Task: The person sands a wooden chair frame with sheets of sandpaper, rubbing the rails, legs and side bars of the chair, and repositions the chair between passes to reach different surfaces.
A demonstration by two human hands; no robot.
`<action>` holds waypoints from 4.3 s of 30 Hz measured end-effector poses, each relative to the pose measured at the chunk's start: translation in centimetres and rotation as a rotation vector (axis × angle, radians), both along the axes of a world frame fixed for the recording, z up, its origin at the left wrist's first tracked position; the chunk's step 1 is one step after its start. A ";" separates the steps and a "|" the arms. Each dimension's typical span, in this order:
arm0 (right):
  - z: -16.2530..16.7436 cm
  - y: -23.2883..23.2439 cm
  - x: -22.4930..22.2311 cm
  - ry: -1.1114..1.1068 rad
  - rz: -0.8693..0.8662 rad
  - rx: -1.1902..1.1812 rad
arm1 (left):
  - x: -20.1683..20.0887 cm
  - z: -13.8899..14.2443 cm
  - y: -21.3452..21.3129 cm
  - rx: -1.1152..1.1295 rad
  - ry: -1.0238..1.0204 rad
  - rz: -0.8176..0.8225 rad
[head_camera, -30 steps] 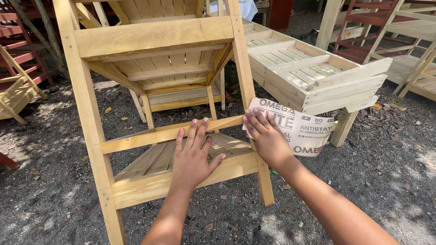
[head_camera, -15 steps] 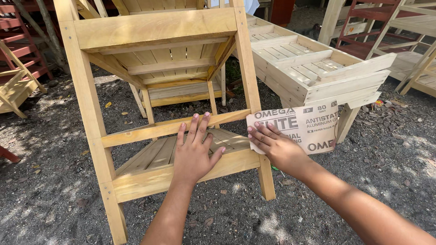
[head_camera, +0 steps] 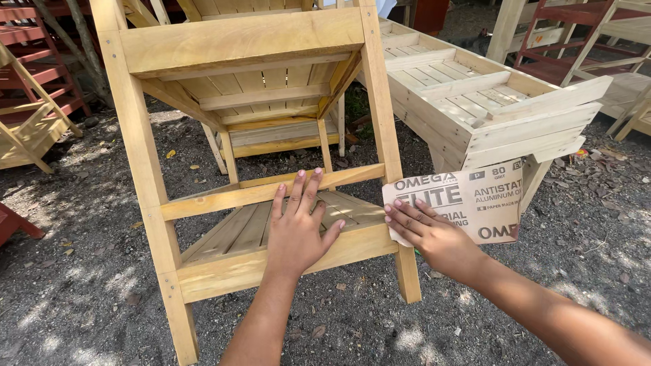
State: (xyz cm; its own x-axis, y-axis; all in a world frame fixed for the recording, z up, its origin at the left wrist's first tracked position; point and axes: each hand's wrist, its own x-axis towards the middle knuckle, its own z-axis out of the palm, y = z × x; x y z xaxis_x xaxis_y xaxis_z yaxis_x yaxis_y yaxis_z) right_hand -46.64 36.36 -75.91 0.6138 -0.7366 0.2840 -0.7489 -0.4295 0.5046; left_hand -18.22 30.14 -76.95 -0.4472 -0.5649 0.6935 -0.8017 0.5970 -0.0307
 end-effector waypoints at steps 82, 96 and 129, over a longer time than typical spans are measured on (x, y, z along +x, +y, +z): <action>-0.8 -12.7 1.7 -2.264 0.551 1.067 | -4.9 -0.6 1.2 -0.174 0.228 0.461; 6.2 -18.4 3.5 -1.989 0.761 0.663 | -4.2 -1.3 0.7 -0.239 0.153 0.488; 10.9 -13.4 3.6 -2.115 0.610 0.675 | -8.5 8.0 -3.6 0.440 -0.050 0.135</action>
State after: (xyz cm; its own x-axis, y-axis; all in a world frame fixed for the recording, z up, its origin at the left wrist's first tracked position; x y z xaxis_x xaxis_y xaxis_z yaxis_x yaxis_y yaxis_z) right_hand -43.06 22.94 -64.99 -0.0031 -0.8768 0.4809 0.3914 -0.4436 -0.8062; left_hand -26.71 26.50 -68.97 -0.3760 -0.8562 0.3542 -0.8771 0.4522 0.1620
